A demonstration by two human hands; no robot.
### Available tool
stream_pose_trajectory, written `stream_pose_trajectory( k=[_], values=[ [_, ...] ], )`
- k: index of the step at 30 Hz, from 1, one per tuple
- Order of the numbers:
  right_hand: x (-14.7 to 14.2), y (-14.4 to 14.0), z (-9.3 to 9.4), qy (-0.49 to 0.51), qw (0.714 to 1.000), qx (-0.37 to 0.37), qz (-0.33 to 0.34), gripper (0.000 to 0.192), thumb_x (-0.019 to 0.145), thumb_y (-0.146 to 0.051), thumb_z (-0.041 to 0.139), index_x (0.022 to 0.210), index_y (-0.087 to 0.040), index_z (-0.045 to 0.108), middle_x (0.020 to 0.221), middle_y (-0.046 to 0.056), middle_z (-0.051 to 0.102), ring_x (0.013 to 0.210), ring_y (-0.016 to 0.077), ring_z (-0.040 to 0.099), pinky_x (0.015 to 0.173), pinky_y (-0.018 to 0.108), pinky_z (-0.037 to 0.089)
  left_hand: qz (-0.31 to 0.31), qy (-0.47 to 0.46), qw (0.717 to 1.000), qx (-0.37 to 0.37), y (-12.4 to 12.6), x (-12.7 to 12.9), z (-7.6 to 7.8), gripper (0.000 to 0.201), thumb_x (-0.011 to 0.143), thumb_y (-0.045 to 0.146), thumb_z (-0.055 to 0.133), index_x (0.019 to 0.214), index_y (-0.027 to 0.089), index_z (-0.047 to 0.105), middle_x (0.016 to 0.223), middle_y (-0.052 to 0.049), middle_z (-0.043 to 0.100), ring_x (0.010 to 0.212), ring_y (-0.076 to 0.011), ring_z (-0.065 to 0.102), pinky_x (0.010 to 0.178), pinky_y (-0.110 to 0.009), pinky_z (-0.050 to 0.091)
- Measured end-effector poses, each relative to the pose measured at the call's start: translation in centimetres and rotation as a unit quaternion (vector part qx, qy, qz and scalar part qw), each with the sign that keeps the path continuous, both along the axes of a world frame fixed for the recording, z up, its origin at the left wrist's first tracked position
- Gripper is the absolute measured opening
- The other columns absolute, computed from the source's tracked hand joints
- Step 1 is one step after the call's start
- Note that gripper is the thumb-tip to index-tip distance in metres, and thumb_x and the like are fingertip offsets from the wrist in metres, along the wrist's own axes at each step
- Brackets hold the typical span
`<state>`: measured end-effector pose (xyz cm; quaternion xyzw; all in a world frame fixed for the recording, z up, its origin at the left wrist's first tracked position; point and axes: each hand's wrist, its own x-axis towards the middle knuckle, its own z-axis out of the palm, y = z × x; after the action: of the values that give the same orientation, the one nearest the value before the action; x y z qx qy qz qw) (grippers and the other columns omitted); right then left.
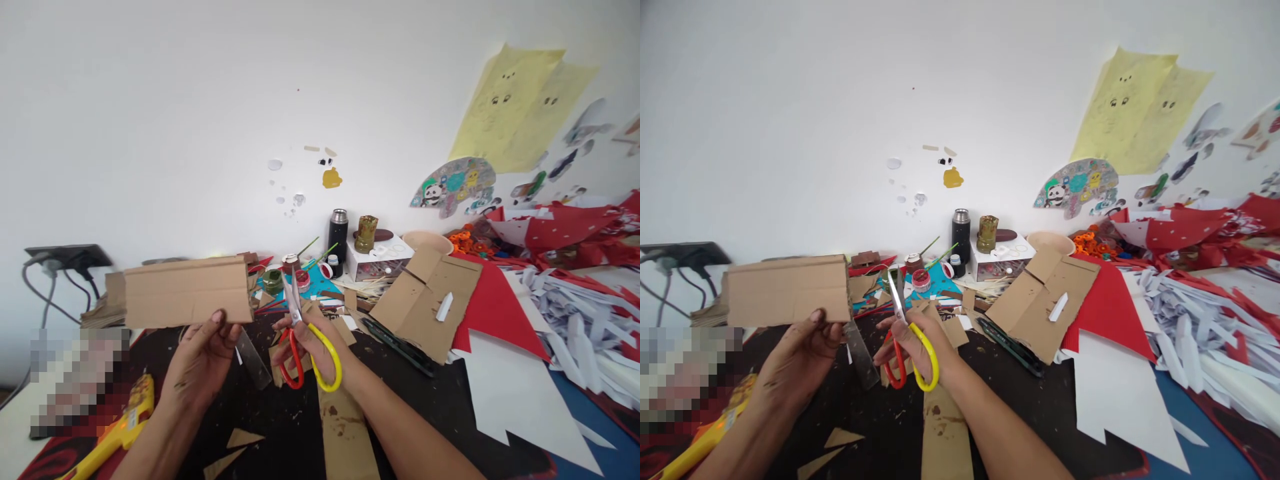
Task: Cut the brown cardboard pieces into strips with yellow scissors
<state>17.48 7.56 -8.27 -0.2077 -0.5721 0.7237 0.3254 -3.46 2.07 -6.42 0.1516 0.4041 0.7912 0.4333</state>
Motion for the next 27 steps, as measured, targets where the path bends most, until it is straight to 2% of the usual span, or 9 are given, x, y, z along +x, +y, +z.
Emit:
stream_pose_trajectory(
  k=[3, 6, 9, 11, 16, 23, 27],
  values=[
    [-0.2, -0.4, -0.1, 0.000, 1.000, -0.003, 0.017, 0.083, 0.082, -0.092, 0.066, 0.115, -0.016, 0.068, 0.066, 0.004, 0.071, 0.062, 0.0231, 0.076, 0.061, 0.029, 0.057, 0.000, 0.002, 1.000, 0.009, 0.0, 0.1, -0.1, 0.032, 0.054, 0.024, 0.102, 0.069, 0.017, 0.074, 0.068, 0.002, 0.075, 0.064, -0.0108, 0.072, 0.066, -0.018, 0.063],
    [-0.5, -0.9, -0.2, -0.020, 0.999, -0.019, 0.028, 0.084, 0.081, -0.092, 0.068, 0.116, -0.016, 0.068, 0.070, 0.004, 0.072, 0.052, 0.0201, 0.070, 0.053, 0.028, 0.055, -0.003, 0.010, 1.000, 0.021, -0.1, 0.4, 0.0, 0.034, 0.054, 0.027, 0.102, 0.067, 0.017, 0.071, 0.067, 0.001, 0.071, 0.063, -0.0128, 0.069, 0.057, -0.020, 0.058],
    [-0.7, -1.4, -0.2, -0.029, 0.999, -0.019, 0.032, 0.083, 0.081, -0.092, 0.067, 0.113, -0.016, 0.067, 0.071, 0.003, 0.072, 0.047, 0.0165, 0.065, 0.046, 0.025, 0.050, -0.006, 0.013, 1.000, 0.021, -0.1, 0.6, 0.1, 0.033, 0.055, 0.027, 0.101, 0.067, 0.017, 0.072, 0.063, 0.003, 0.066, 0.056, -0.0094, 0.061, 0.046, -0.017, 0.049],
    [-0.8, -1.6, -0.3, -0.033, 0.999, -0.015, 0.029, 0.080, 0.082, -0.091, 0.067, 0.108, -0.016, 0.067, 0.071, 0.003, 0.071, 0.046, 0.0146, 0.063, 0.044, 0.023, 0.048, -0.006, 0.015, 1.000, 0.017, -0.2, 0.8, 0.1, 0.031, 0.054, 0.025, 0.100, 0.068, 0.016, 0.074, 0.063, 0.003, 0.068, 0.055, -0.0086, 0.061, 0.046, -0.015, 0.049],
    [-1.3, -2.0, -0.9, -0.061, 0.998, 0.004, 0.022, 0.075, 0.085, -0.087, 0.070, 0.110, -0.016, 0.066, 0.069, -0.001, 0.068, 0.042, 0.0114, 0.058, 0.039, 0.020, 0.043, 0.015, 0.030, 0.999, 0.017, 0.1, 1.1, -0.2, 0.025, 0.056, 0.024, 0.098, 0.071, 0.018, 0.079, 0.065, 0.001, 0.077, 0.059, -0.0121, 0.071, 0.055, -0.017, 0.058],
    [-1.6, -2.6, -1.6, -0.078, 0.996, 0.052, 0.000, 0.062, 0.094, -0.077, 0.068, 0.108, -0.016, 0.068, 0.067, -0.003, 0.064, 0.042, 0.0095, 0.057, 0.038, 0.017, 0.042, 0.004, 0.105, 0.994, 0.031, 0.0, 1.9, -1.1, 0.028, 0.071, 0.041, 0.092, 0.082, 0.017, 0.083, 0.075, -0.004, 0.083, 0.067, -0.0189, 0.076, 0.065, -0.027, 0.064],
    [-1.4, -2.6, -1.6, -0.102, 0.992, 0.074, -0.009, 0.053, 0.098, -0.069, 0.068, 0.108, -0.018, 0.069, 0.068, -0.003, 0.063, 0.045, 0.0096, 0.058, 0.039, 0.017, 0.042, 0.022, 0.195, 0.980, 0.011, -0.3, 2.2, -1.6, 0.028, 0.080, 0.047, 0.083, 0.082, 0.019, 0.082, 0.076, -0.004, 0.083, 0.071, -0.0225, 0.076, 0.071, -0.033, 0.063]
  ],
)
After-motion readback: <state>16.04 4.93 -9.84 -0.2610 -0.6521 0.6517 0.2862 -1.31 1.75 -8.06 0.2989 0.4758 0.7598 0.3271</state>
